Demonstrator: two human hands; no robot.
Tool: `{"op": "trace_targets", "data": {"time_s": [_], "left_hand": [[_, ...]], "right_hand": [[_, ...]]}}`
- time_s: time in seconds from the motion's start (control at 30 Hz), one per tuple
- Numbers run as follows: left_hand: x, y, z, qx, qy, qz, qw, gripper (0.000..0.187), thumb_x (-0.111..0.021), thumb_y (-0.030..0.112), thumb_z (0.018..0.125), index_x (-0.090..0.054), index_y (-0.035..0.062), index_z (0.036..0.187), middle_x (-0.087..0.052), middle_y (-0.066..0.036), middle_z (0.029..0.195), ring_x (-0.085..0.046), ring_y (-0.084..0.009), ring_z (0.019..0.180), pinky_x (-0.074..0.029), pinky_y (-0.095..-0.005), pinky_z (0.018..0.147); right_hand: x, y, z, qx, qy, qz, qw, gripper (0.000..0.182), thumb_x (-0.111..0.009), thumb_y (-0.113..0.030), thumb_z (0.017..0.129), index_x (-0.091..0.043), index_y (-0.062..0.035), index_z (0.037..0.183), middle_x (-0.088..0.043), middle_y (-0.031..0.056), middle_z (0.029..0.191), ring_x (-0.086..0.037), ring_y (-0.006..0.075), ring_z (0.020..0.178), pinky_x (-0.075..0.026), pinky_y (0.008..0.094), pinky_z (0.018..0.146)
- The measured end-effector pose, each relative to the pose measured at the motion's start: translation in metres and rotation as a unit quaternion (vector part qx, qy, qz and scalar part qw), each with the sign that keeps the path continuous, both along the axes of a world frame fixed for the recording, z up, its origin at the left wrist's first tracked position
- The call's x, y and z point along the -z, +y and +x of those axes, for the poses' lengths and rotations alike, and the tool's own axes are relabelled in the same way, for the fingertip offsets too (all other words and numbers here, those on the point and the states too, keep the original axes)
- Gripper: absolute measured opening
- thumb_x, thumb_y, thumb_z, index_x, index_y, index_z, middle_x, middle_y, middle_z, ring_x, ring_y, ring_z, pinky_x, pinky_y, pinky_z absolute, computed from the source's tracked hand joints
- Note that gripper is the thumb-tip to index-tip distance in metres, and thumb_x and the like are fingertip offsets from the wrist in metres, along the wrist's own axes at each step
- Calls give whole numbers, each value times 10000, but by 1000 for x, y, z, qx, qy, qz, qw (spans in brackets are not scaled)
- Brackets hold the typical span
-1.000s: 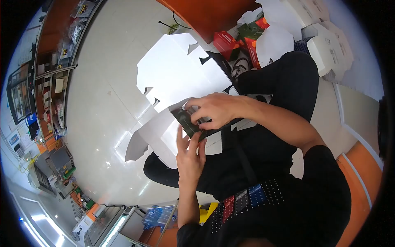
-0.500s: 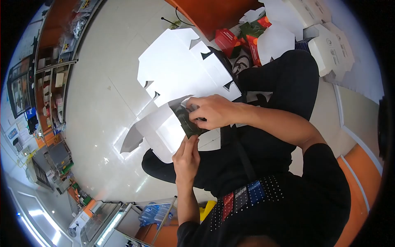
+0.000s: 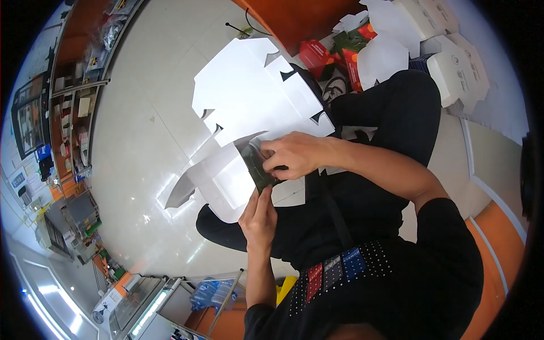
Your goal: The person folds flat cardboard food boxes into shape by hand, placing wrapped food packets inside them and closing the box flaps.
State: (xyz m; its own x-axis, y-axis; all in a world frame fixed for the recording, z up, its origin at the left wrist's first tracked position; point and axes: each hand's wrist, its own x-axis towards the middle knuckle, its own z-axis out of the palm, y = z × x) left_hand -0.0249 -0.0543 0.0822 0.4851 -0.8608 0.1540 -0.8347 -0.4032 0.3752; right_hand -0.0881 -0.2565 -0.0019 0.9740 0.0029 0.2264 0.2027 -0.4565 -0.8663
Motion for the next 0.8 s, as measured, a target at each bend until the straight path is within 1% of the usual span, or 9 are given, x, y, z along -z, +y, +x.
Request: {"op": "trace_targets", "data": {"time_s": [0.03, 0.13, 0.23, 0.33, 0.43, 0.63, 0.73, 0.8], "left_hand": [[1, -1, -1, 1, -4, -6, 1000, 235, -720, -74, 823, -725, 48, 1023, -748, -128, 970, -749, -273, 805, -585, -352, 665], [7, 2, -6, -4, 0, 22, 1000, 285, -722, -86, 799, -737, 40, 1055, -740, -139, 1059, -746, -290, 875, -597, -374, 740], [10, -2, -6, -3, -24, -3, 1000, 250, -723, -80, 807, -737, 54, 1017, -745, -138, 983, -749, -278, 814, -589, -362, 674], [8, -3, -7, -20, -19, 1, 1000, 259, -717, -92, 801, -734, 48, 1018, -744, -136, 977, -749, -284, 825, -592, -367, 681], [7, -8, -7, -14, -26, -13, 999, 261, -711, -97, 801, -733, 45, 1019, -742, -136, 962, -747, -288, 830, -594, -372, 679], [10, -12, -10, -19, -12, 1, 1000, 268, -695, -108, 803, -733, 49, 1017, -737, -139, 942, -744, -295, 830, -592, -379, 675], [8, -15, -11, -38, -24, -1, 999, 267, -686, -109, 806, -730, 48, 1017, -727, -132, 896, -736, -293, 791, -584, -380, 656], [15, -11, -13, -29, -19, 24, 999, 279, -680, -83, 800, -728, 56, 1038, -726, -112, 954, -726, -279, 793, -581, -368, 662]], "right_hand": [[1, 0, -1, -12, 1, 9, 1000, 103, -719, -205, 823, -718, -120, 881, -608, 65, 975, -659, 303, 783, -519, 433, 671], [4, -3, -1, -39, 8, 24, 999, 85, -719, -191, 828, -715, -118, 869, -599, 71, 988, -654, 306, 800, -516, 438, 686], [3, -8, 0, -55, 19, 33, 998, 77, -720, -183, 829, -712, -113, 860, -595, 76, 984, -651, 309, 816, -512, 441, 693], [3, -10, 2, -61, 17, 37, 997, 79, -722, -183, 828, -706, -107, 844, -592, 77, 978, -649, 310, 826, -508, 442, 703], [1, -13, 4, -76, 27, 40, 996, 90, -724, -187, 826, -700, -100, 830, -591, 79, 977, -646, 312, 830, -504, 441, 716], [5, -16, 6, -90, 34, 44, 994, 120, -732, -201, 822, -695, -86, 814, -587, 88, 979, -640, 313, 848, -499, 436, 737], [5, -18, 7, -96, 36, 43, 994, 132, -735, -206, 822, -695, -82, 802, -588, 91, 986, -639, 309, 857, -500, 433, 744], [7, -17, 6, -97, 35, 48, 994, 135, -737, -208, 823, -694, -82, 797, -591, 91, 993, -639, 306, 861, -502, 430, 747]]}}
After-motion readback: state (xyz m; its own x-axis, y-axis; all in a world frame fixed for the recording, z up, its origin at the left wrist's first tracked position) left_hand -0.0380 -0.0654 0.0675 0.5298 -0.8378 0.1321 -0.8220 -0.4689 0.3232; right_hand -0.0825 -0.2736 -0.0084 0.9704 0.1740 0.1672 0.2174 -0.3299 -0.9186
